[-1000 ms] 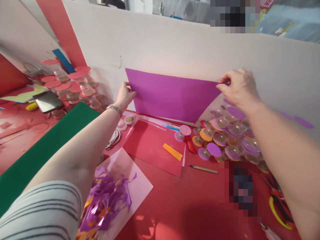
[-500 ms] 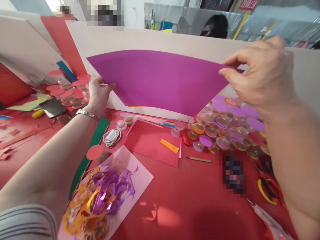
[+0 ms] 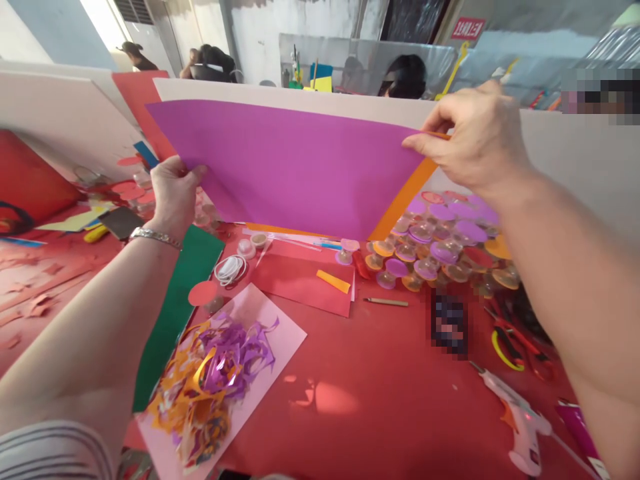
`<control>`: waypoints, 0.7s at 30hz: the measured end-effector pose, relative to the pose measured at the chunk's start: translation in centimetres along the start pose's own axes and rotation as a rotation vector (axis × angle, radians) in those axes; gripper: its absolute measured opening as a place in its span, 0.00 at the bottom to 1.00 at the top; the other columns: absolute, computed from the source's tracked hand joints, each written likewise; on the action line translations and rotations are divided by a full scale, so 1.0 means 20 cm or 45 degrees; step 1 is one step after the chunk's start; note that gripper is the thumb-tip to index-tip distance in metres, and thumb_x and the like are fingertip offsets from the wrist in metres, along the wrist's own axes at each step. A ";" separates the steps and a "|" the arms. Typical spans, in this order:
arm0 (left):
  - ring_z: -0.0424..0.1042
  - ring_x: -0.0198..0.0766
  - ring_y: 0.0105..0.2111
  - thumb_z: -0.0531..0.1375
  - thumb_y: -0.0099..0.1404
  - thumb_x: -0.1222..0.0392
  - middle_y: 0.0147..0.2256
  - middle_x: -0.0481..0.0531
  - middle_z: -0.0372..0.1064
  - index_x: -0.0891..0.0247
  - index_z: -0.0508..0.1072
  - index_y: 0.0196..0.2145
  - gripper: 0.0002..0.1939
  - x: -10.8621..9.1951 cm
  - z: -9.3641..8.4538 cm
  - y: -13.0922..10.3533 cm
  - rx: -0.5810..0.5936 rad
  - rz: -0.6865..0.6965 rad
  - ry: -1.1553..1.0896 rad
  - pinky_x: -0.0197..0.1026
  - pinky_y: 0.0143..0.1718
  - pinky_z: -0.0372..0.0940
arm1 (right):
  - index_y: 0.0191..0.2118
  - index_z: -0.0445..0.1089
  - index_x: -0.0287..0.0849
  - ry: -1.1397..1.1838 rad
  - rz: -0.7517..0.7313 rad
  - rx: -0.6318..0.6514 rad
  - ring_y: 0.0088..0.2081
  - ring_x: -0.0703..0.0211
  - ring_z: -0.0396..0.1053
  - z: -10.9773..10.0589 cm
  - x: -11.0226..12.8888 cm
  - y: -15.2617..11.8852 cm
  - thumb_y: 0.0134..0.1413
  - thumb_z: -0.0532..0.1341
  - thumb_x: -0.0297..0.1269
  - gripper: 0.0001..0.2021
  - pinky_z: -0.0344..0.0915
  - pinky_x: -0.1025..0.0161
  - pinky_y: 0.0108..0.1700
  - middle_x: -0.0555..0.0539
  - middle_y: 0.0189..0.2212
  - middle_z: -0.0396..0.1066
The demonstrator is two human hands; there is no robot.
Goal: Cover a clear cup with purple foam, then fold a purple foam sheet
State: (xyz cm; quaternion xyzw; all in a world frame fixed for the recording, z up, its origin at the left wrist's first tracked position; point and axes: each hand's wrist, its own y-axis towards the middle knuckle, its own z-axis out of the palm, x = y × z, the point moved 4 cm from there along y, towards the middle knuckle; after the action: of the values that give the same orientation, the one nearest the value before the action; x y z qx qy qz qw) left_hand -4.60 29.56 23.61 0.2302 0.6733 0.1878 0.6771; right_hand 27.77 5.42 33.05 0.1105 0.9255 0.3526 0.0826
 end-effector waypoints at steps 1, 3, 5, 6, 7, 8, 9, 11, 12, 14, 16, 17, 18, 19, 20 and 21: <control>0.63 0.28 0.24 0.61 0.50 0.71 0.25 0.40 0.73 0.60 0.75 0.23 0.07 -0.01 -0.01 0.01 -0.002 0.028 0.013 0.37 0.36 0.68 | 0.33 0.73 0.39 0.052 0.012 0.003 0.44 0.50 0.72 0.01 -0.02 0.02 0.58 0.58 0.60 0.25 0.69 0.47 0.48 0.48 0.33 0.75; 0.64 0.29 0.25 0.60 0.50 0.70 0.26 0.41 0.73 0.60 0.76 0.25 0.07 -0.05 -0.02 0.02 0.010 0.082 0.063 0.37 0.36 0.68 | 0.35 0.74 0.38 0.188 0.025 0.031 0.39 0.55 0.73 0.05 -0.05 0.05 0.58 0.59 0.57 0.23 0.70 0.52 0.45 0.49 0.33 0.75; 0.65 0.30 0.26 0.59 0.50 0.71 0.27 0.41 0.73 0.61 0.76 0.28 0.09 -0.08 -0.04 0.04 0.000 0.131 0.098 0.38 0.36 0.68 | 0.38 0.74 0.37 0.307 0.004 0.068 0.36 0.60 0.73 0.08 -0.08 0.08 0.58 0.61 0.52 0.19 0.70 0.56 0.43 0.49 0.34 0.75; 0.65 0.30 0.26 0.58 0.49 0.71 0.27 0.42 0.72 0.61 0.76 0.28 0.10 -0.08 -0.04 0.05 -0.014 0.147 0.111 0.38 0.36 0.69 | 0.39 0.75 0.37 0.336 -0.017 0.087 0.36 0.60 0.72 0.10 -0.08 0.10 0.57 0.63 0.48 0.17 0.70 0.57 0.43 0.49 0.35 0.75; 0.65 0.30 0.27 0.58 0.49 0.71 0.27 0.42 0.72 0.62 0.76 0.28 0.10 -0.09 -0.05 0.07 -0.027 0.156 0.129 0.38 0.37 0.69 | 0.41 0.75 0.36 0.345 -0.040 0.107 0.37 0.61 0.72 0.11 -0.09 0.12 0.57 0.63 0.43 0.14 0.70 0.57 0.43 0.49 0.36 0.75; 0.65 0.30 0.27 0.57 0.49 0.71 0.26 0.42 0.71 0.62 0.76 0.28 0.10 -0.08 -0.05 0.08 -0.040 0.160 0.150 0.38 0.37 0.70 | 0.42 0.75 0.36 0.338 -0.055 0.128 0.38 0.60 0.72 0.14 -0.09 0.13 0.56 0.64 0.38 0.12 0.69 0.57 0.44 0.48 0.37 0.75; 0.65 0.30 0.27 0.57 0.50 0.72 0.26 0.42 0.71 0.63 0.75 0.29 0.10 -0.07 -0.06 0.10 -0.052 0.158 0.172 0.38 0.37 0.70 | 0.43 0.75 0.36 0.322 -0.060 0.147 0.39 0.60 0.72 0.16 -0.09 0.15 0.54 0.64 0.33 0.11 0.69 0.57 0.45 0.48 0.39 0.75; 0.65 0.29 0.27 0.57 0.51 0.73 0.26 0.41 0.70 0.63 0.74 0.29 0.11 -0.03 -0.05 0.12 -0.064 0.132 0.204 0.37 0.39 0.70 | 0.44 0.75 0.36 0.286 -0.045 0.183 0.41 0.60 0.72 0.23 -0.09 0.18 0.53 0.62 0.28 0.11 0.68 0.58 0.46 0.46 0.40 0.75; 0.65 0.29 0.28 0.57 0.51 0.74 0.26 0.41 0.69 0.64 0.74 0.30 0.11 -0.01 -0.04 0.13 -0.074 0.111 0.211 0.37 0.39 0.70 | 0.44 0.75 0.36 0.269 -0.032 0.196 0.41 0.60 0.72 0.26 -0.09 0.19 0.53 0.62 0.27 0.12 0.67 0.59 0.47 0.45 0.41 0.75; 0.64 0.29 0.27 0.57 0.52 0.75 0.25 0.41 0.69 0.64 0.74 0.30 0.11 0.05 -0.02 0.14 -0.094 0.056 0.231 0.36 0.38 0.70 | 0.44 0.75 0.37 0.227 -0.023 0.224 0.42 0.59 0.72 0.34 -0.09 0.20 0.54 0.60 0.28 0.12 0.67 0.58 0.48 0.44 0.41 0.75; 0.63 0.28 0.27 0.57 0.53 0.76 0.26 0.41 0.69 0.63 0.73 0.29 0.11 0.11 0.01 0.15 -0.101 -0.014 0.267 0.35 0.36 0.69 | 0.44 0.75 0.39 0.173 -0.034 0.255 0.42 0.58 0.72 0.42 -0.11 0.20 0.55 0.59 0.28 0.12 0.66 0.57 0.50 0.45 0.42 0.75; 0.63 0.29 0.27 0.57 0.53 0.75 0.26 0.41 0.69 0.63 0.73 0.28 0.10 0.14 0.03 0.15 -0.098 -0.040 0.281 0.35 0.36 0.69 | 0.44 0.75 0.40 0.148 -0.038 0.270 0.43 0.56 0.72 0.45 -0.12 0.20 0.54 0.59 0.28 0.13 0.66 0.56 0.50 0.45 0.42 0.75; 0.64 0.29 0.27 0.57 0.53 0.75 0.26 0.41 0.69 0.62 0.73 0.28 0.10 0.17 0.04 0.15 -0.086 -0.059 0.289 0.35 0.36 0.69 | 0.45 0.75 0.41 0.128 -0.035 0.290 0.43 0.55 0.72 0.48 -0.13 0.20 0.54 0.58 0.28 0.13 0.66 0.56 0.50 0.44 0.42 0.75; 0.64 0.29 0.27 0.58 0.54 0.75 0.26 0.41 0.70 0.62 0.73 0.28 0.10 0.20 0.06 0.16 -0.070 -0.070 0.288 0.35 0.36 0.69 | 0.45 0.75 0.41 0.113 -0.026 0.310 0.43 0.55 0.72 0.52 -0.15 0.20 0.54 0.58 0.28 0.14 0.66 0.55 0.50 0.44 0.42 0.76; 0.64 0.29 0.27 0.58 0.54 0.74 0.26 0.40 0.70 0.61 0.74 0.28 0.10 0.22 0.07 0.16 -0.055 -0.077 0.279 0.36 0.36 0.69 | 0.45 0.75 0.41 0.108 -0.015 0.330 0.43 0.54 0.72 0.55 -0.16 0.19 0.53 0.58 0.28 0.14 0.66 0.55 0.50 0.44 0.42 0.76; 0.65 0.29 0.28 0.58 0.54 0.74 0.26 0.40 0.70 0.61 0.74 0.29 0.10 0.24 0.09 0.16 -0.039 -0.081 0.264 0.36 0.37 0.69 | 0.46 0.75 0.41 0.108 -0.004 0.348 0.43 0.54 0.72 0.58 -0.18 0.19 0.53 0.58 0.29 0.15 0.67 0.55 0.49 0.43 0.42 0.76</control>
State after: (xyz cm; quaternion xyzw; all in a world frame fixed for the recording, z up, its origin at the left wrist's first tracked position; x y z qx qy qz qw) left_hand -2.54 34.92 21.40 0.1777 0.7436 0.1994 0.6129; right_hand 34.47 14.59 27.21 0.1042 0.9678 0.2275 0.0283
